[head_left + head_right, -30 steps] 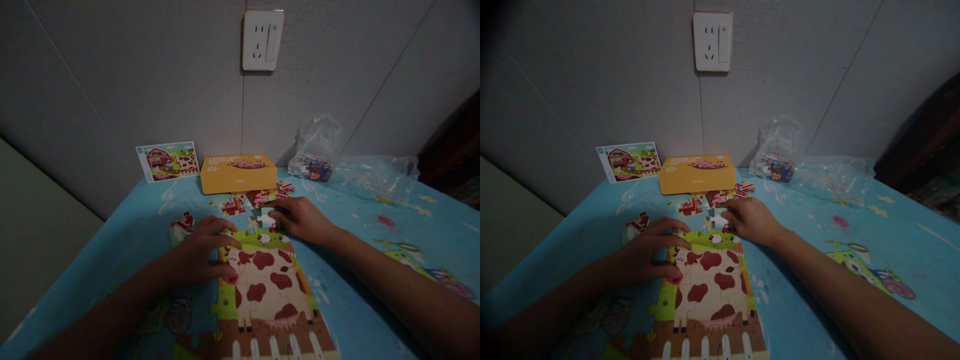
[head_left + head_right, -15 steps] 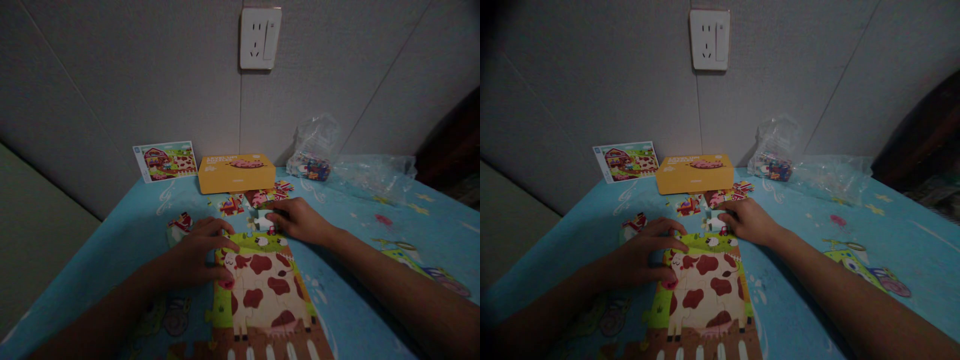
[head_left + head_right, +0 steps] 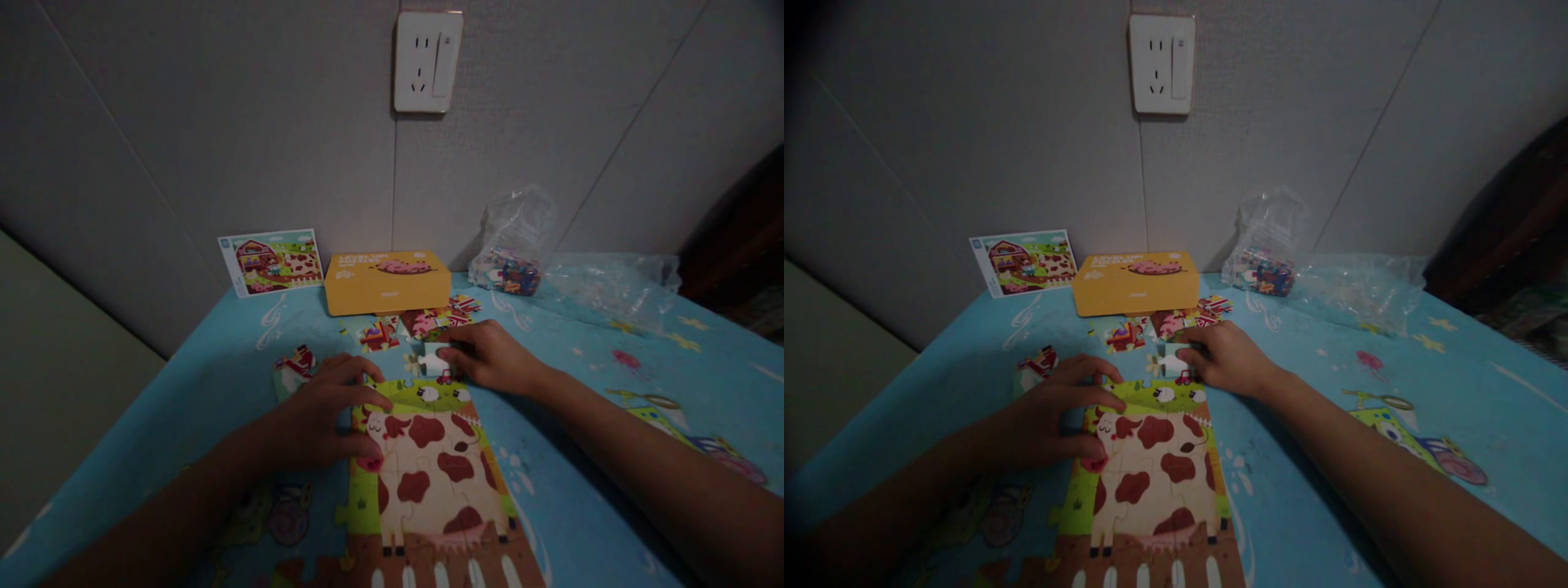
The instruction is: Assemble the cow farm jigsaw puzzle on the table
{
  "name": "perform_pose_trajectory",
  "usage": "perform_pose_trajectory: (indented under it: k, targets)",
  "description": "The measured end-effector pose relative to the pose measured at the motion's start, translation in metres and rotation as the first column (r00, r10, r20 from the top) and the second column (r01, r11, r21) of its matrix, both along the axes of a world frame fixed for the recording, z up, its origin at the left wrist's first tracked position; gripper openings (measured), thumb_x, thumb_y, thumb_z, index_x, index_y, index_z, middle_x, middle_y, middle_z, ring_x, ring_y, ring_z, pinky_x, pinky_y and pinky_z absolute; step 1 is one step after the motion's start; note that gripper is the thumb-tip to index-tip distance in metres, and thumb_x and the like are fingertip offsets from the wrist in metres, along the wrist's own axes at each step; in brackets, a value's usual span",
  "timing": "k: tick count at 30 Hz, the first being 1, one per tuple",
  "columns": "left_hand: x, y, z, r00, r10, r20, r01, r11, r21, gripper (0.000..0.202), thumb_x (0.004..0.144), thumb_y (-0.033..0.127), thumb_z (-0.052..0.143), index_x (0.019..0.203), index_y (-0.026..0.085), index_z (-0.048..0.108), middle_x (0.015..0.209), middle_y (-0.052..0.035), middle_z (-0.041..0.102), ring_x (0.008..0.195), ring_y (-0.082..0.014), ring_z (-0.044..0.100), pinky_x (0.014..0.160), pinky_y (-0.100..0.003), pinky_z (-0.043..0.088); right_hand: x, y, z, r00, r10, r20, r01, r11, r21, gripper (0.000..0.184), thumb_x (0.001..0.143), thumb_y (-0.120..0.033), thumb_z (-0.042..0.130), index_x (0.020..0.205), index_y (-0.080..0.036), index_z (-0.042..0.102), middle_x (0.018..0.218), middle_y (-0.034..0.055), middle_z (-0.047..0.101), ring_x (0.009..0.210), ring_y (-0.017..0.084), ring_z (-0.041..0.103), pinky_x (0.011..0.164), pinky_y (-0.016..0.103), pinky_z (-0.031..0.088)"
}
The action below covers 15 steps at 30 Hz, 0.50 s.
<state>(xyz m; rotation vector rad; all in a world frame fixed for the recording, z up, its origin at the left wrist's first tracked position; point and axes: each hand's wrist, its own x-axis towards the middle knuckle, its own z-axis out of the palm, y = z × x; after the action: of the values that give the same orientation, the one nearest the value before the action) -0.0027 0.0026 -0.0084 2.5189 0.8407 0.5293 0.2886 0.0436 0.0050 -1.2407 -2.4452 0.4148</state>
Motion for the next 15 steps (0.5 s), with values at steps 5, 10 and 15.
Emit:
perform_pose_trajectory:
  k: [5, 10, 15]
  targets:
    - [0.0001, 0.0007, 0.0014, 1.0, 0.002, 0.001, -0.002, 1.0, -0.003, 0.04, 0.071, 0.037, 0.082, 0.108, 0.027, 0.069, 0.123, -0.0053, 0.054, 0.111, -0.0242, 0.051, 0.101, -0.044, 0.039, -0.0006, -0.0002, -0.0004, 0.999, 0.004, 0.035, -0.006, 0.999, 0.047, 0.018, 0.089, -0.026, 0.054, 0.085, -0.015, 0.068, 0.068, 0.0043, 0.063, 0.06, 0.014, 0.052, 0.059, 0.027, 0.034]
    - [0.0004, -0.0003, 0.0019, 1.0, -0.004, 0.001, 0.004, 1.0, -0.008, 0.04, 0.071, 0.036, 0.082, 0.108, 0.027, 0.069, 0.123, -0.005, 0.054, 0.112, -0.0242, 0.051, 0.101, -0.043, 0.039, 0.0005, 0.0021, -0.0029, 0.997, 0.043, 0.057, -0.05, 0.99, 0.131, 0.021, 0.09, -0.026, 0.056, 0.084, -0.016, 0.072, 0.081, 0.0084, 0.062, 0.077, 0.019, 0.056, 0.071, 0.031, 0.042]
    - [0.0002, 0.0001, 0.0, 1.0, 0.004, 0.0, -0.004, 1.0, -0.01, 0.04, 0.07, 0.036, 0.083, 0.107, 0.027, 0.069, 0.123, -0.0048, 0.055, 0.112, -0.0245, 0.051, 0.102, -0.044, 0.039, 0.0018, 0.0025, -0.0039, 0.994, 0.018, 0.111, -0.033, 0.99, 0.138, 0.022, 0.089, -0.028, 0.058, 0.095, -0.015, 0.076, 0.085, 0.0096, 0.06, 0.082, 0.021, 0.057, 0.075, 0.034, 0.045]
